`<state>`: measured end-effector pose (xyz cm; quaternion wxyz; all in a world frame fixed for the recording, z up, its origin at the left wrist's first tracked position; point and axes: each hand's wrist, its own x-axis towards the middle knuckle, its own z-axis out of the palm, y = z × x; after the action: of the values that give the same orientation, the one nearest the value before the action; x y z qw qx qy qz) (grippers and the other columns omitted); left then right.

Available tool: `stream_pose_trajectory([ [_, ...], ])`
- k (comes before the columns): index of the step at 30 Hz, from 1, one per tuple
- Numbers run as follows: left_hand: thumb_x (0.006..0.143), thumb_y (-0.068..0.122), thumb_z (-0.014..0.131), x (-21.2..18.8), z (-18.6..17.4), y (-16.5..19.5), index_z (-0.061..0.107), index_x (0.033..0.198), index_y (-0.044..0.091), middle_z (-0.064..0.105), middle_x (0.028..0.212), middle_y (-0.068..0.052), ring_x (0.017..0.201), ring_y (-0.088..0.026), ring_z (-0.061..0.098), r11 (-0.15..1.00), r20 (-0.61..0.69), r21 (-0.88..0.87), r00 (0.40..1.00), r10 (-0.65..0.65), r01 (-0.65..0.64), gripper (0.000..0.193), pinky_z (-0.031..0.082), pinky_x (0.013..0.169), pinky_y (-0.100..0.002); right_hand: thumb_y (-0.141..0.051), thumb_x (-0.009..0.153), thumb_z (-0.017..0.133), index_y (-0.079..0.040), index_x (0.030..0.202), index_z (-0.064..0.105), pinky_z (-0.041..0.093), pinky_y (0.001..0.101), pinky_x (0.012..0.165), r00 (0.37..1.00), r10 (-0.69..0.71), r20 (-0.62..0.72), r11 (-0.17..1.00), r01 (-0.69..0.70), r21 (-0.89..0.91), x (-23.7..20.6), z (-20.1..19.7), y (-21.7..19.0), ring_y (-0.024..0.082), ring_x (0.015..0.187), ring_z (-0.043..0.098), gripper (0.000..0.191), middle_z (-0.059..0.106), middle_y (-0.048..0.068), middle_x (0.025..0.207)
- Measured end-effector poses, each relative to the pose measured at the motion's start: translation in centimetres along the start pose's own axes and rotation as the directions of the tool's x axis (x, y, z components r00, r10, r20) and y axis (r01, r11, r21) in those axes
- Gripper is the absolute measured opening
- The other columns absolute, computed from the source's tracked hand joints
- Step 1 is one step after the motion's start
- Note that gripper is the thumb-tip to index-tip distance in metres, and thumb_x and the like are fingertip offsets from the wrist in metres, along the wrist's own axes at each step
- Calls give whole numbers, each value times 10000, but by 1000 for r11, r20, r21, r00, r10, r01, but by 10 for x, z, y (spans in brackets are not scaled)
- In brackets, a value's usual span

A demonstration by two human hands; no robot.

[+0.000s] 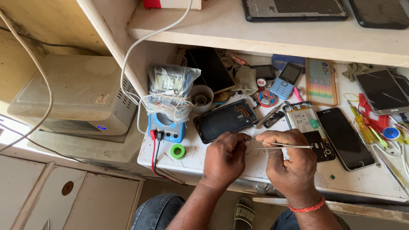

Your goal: The person repairs a disassembled smartphone at a cluttered workbench. They pry at the phone's frame, work on the exposed internal board with a screwdriver, use tweezers to handle small components, and use a pink pry tool on the device while other phones and repair tools sit on the shelves around them.

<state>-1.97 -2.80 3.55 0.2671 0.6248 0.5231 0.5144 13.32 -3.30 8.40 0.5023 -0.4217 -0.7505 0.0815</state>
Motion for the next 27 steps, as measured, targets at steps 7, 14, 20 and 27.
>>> stream_pose_trajectory([
  [7,877,66,732,0,1,-3,756,985,76,733,902,-122,819,-319,723,1000,-7,-5,1000,28,-28,112,573,726,-385,113,900,670,-60,1019,654,572,288,785,1000,-21,15,999,21,-26,2,-1,-2,176,893,693,210,748,35,985],
  [14,866,58,727,0,1,-3,754,988,67,736,916,-128,833,-324,725,1000,1,-2,1000,21,-21,126,578,735,-387,123,903,672,-54,1038,643,573,289,792,999,-39,13,999,39,-18,3,-2,-3,170,902,692,224,748,32,994],
  [20,858,42,714,0,0,-2,756,999,66,737,924,-130,838,-329,725,1000,11,5,1000,21,-21,149,577,731,-392,129,884,676,-64,1039,651,572,290,780,998,-46,30,998,47,-34,3,-2,-1,172,897,691,249,748,29,988],
  [27,874,63,719,-1,0,-1,756,992,73,737,918,-121,823,-317,728,1000,13,1,1000,25,-25,124,580,724,-385,153,857,657,-57,1032,640,564,311,801,994,-105,43,990,109,-93,4,-2,0,187,909,682,274,755,28,1002],
])
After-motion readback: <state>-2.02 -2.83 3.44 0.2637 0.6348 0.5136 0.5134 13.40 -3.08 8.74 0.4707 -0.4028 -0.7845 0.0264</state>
